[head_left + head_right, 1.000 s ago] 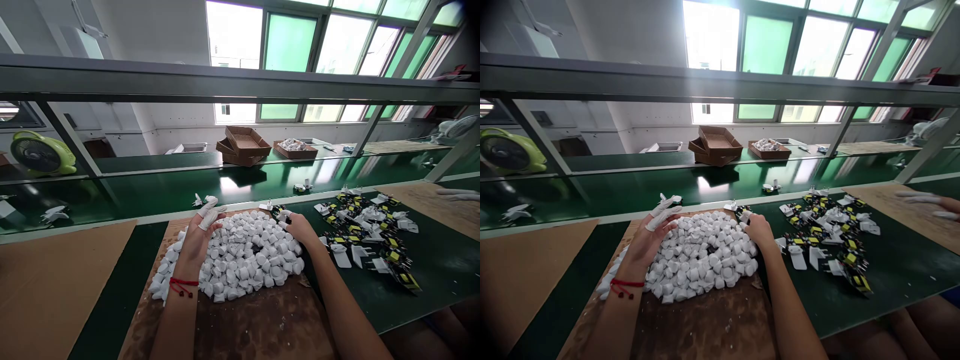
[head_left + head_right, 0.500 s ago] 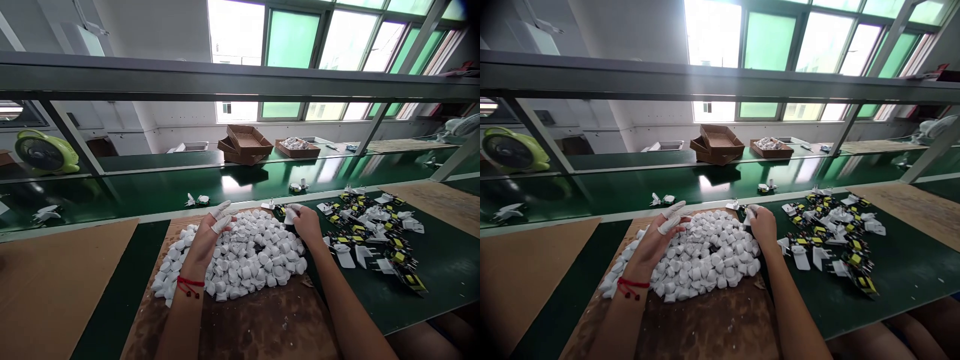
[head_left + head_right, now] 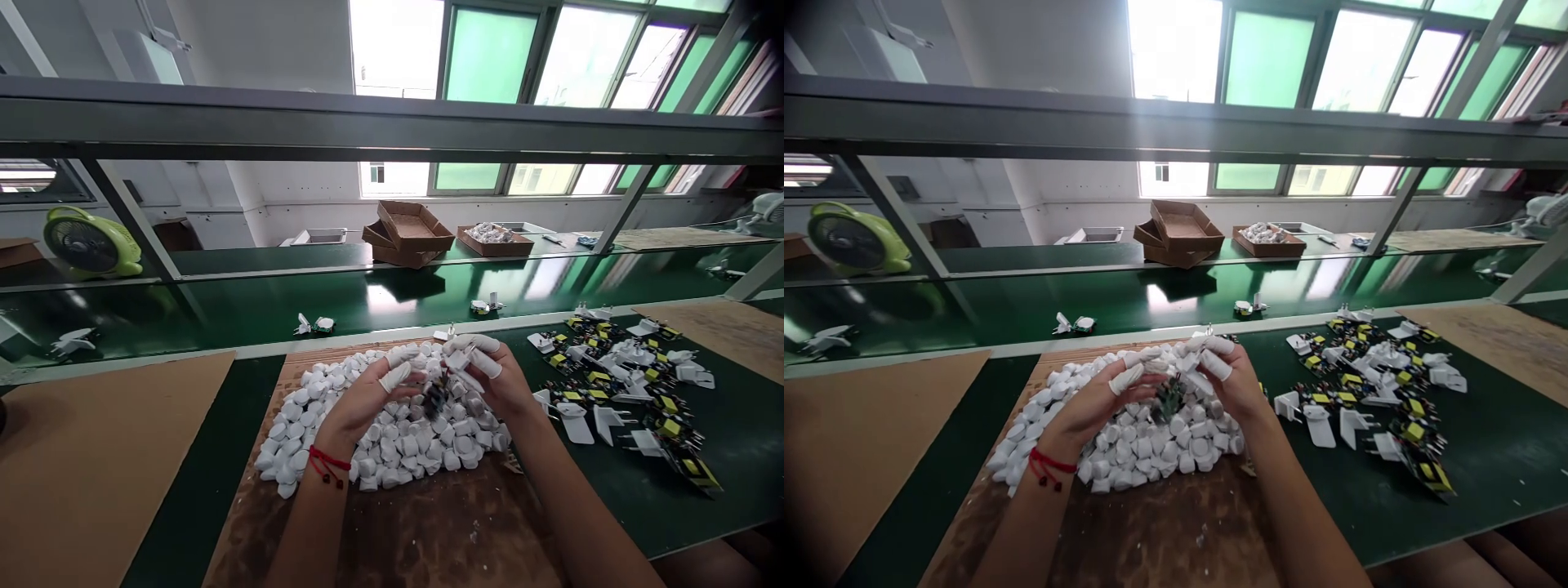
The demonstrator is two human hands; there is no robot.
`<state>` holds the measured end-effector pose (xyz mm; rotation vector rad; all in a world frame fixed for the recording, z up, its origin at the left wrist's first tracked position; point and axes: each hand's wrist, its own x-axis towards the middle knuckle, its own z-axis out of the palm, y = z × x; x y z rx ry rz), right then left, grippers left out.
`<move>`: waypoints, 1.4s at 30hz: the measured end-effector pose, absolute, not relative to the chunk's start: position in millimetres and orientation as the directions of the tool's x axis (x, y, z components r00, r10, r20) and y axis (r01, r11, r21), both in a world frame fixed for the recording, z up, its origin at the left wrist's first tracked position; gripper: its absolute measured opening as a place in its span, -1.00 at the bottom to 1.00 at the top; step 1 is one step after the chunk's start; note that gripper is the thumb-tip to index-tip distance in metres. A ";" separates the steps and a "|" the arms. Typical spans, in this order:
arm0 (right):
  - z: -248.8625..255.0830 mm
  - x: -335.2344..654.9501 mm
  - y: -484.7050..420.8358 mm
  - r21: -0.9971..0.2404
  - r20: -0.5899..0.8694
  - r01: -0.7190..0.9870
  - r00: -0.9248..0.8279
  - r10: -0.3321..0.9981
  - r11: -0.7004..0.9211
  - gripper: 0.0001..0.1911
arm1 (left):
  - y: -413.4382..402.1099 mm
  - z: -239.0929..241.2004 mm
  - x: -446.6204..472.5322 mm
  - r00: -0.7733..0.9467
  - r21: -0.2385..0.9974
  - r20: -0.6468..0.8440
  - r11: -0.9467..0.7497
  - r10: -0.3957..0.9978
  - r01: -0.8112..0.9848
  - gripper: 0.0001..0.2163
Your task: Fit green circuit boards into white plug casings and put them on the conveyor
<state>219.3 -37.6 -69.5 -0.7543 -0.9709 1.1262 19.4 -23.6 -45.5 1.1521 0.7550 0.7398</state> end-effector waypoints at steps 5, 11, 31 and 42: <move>-70.1 204.6 -35.3 -0.894 0.188 -0.368 0.213 0.959 0.257 -0.68 | -27.6 -48.5 25.4 0.623 0.953 -0.220 0.303 0.751 -0.029 -0.72; -70.2 205.3 -34.2 -0.929 0.191 -0.293 0.139 0.972 0.225 -0.63 | -23.5 -48.9 28.3 0.523 0.922 -0.238 0.360 0.818 -0.144 -0.93; -71.6 207.0 -38.3 -0.925 0.355 0.003 0.367 0.860 0.380 -0.72 | -24.6 -51.7 25.3 0.639 0.889 -0.089 0.350 0.764 -0.295 -0.77; -55.6 188.9 -59.4 -0.588 0.264 0.475 -0.652 0.710 0.655 -0.86 | -7.0 -48.7 21.4 0.240 0.681 -0.271 0.362 0.932 -0.637 -0.78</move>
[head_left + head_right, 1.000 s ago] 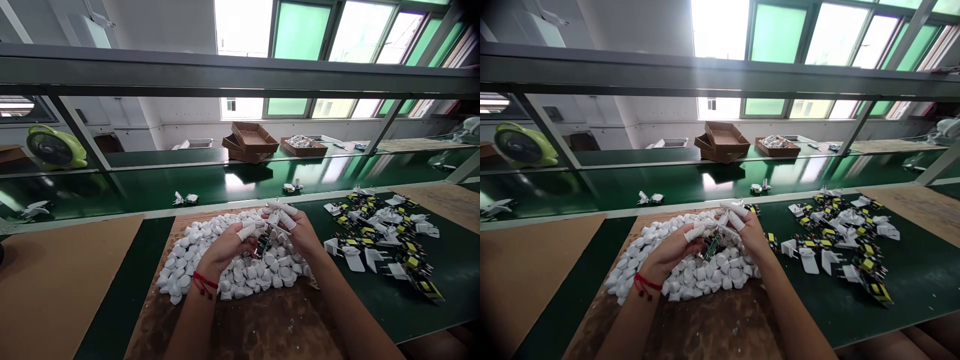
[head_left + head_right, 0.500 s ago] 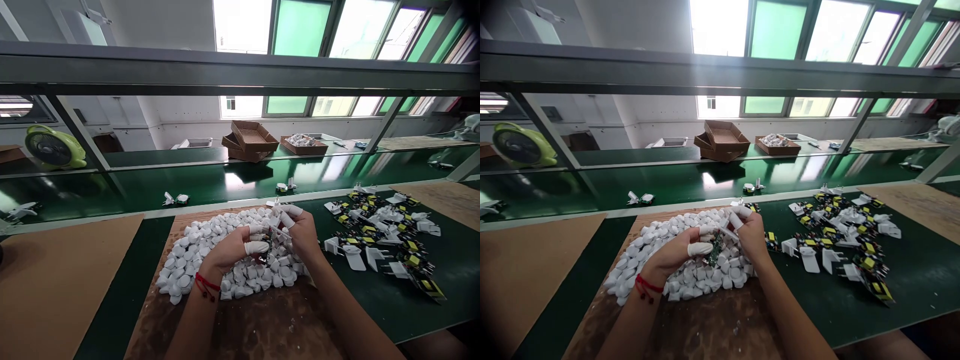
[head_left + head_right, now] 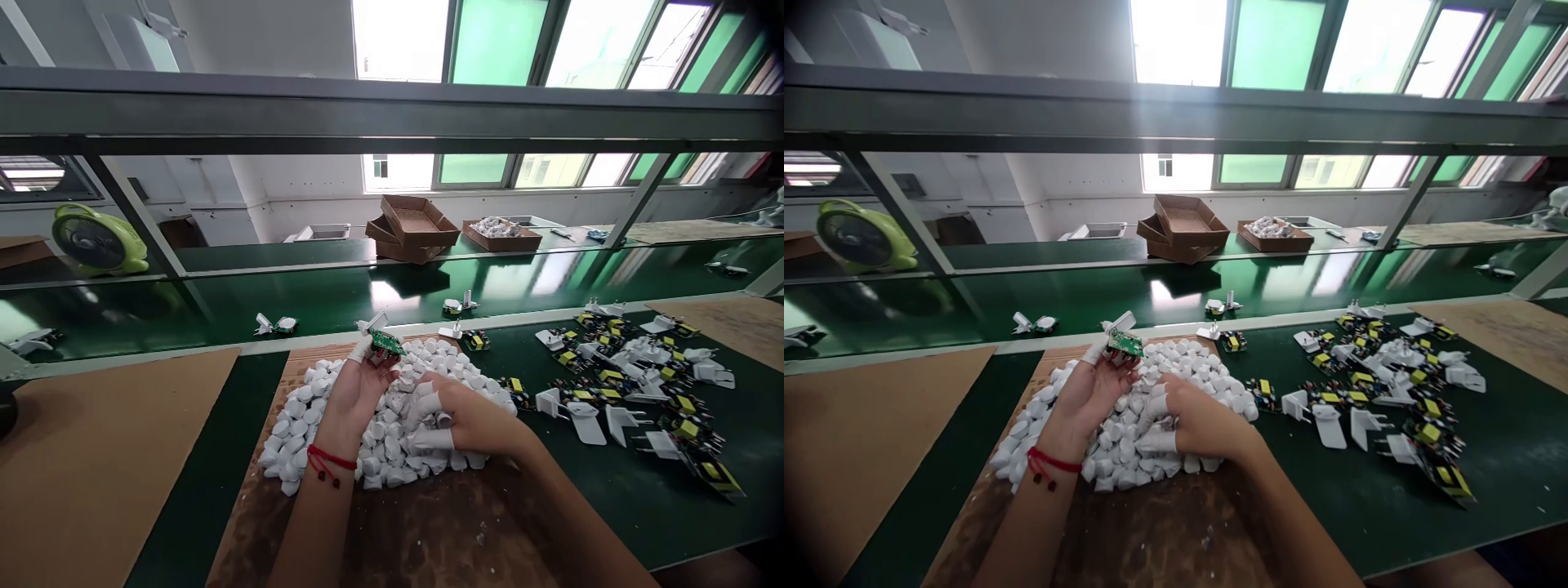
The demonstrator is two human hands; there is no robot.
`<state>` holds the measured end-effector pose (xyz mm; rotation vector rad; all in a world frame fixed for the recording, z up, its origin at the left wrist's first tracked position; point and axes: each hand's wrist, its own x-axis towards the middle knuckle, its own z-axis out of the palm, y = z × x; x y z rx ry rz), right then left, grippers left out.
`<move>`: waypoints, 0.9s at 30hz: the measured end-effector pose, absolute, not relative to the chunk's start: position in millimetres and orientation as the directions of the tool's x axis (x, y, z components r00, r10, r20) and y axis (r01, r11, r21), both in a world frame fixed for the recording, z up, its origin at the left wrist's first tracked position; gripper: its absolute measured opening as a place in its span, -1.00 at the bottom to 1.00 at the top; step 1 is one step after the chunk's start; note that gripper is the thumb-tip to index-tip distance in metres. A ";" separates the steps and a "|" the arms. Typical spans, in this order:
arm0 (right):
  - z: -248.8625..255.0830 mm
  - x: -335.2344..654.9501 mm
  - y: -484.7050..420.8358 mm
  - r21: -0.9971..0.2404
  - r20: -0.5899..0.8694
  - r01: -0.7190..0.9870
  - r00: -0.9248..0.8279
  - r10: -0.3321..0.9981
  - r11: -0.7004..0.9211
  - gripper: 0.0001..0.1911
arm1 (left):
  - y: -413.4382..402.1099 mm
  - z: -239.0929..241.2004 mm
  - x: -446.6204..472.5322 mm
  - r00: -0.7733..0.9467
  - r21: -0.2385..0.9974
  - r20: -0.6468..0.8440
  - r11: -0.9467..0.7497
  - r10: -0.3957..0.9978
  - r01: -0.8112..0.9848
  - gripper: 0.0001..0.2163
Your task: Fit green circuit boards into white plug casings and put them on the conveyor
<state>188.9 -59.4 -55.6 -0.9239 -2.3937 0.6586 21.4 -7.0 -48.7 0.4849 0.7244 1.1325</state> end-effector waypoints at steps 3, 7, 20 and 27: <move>-61.8 178.7 -60.6 -0.352 0.115 0.654 -0.679 0.725 0.669 -0.91 | -7.6 -49.0 21.7 0.242 0.695 -0.271 0.363 0.932 -0.621 -0.81; -63.5 176.1 -61.9 -0.165 0.064 0.675 -0.720 0.691 0.719 -0.87 | -8.9 -49.3 22.4 0.249 0.705 -0.278 0.373 0.928 -0.603 -0.79; -64.5 177.3 -60.6 -0.137 0.019 0.657 -0.747 0.665 0.741 -0.95 | -7.6 -50.7 21.9 0.250 0.698 -0.305 0.395 0.919 -0.598 -0.80; -59.3 177.4 -62.3 -0.198 -0.008 0.629 -0.768 0.641 0.751 -0.93 | -7.4 -50.1 20.8 0.261 0.683 -0.309 0.404 0.915 -0.609 -0.78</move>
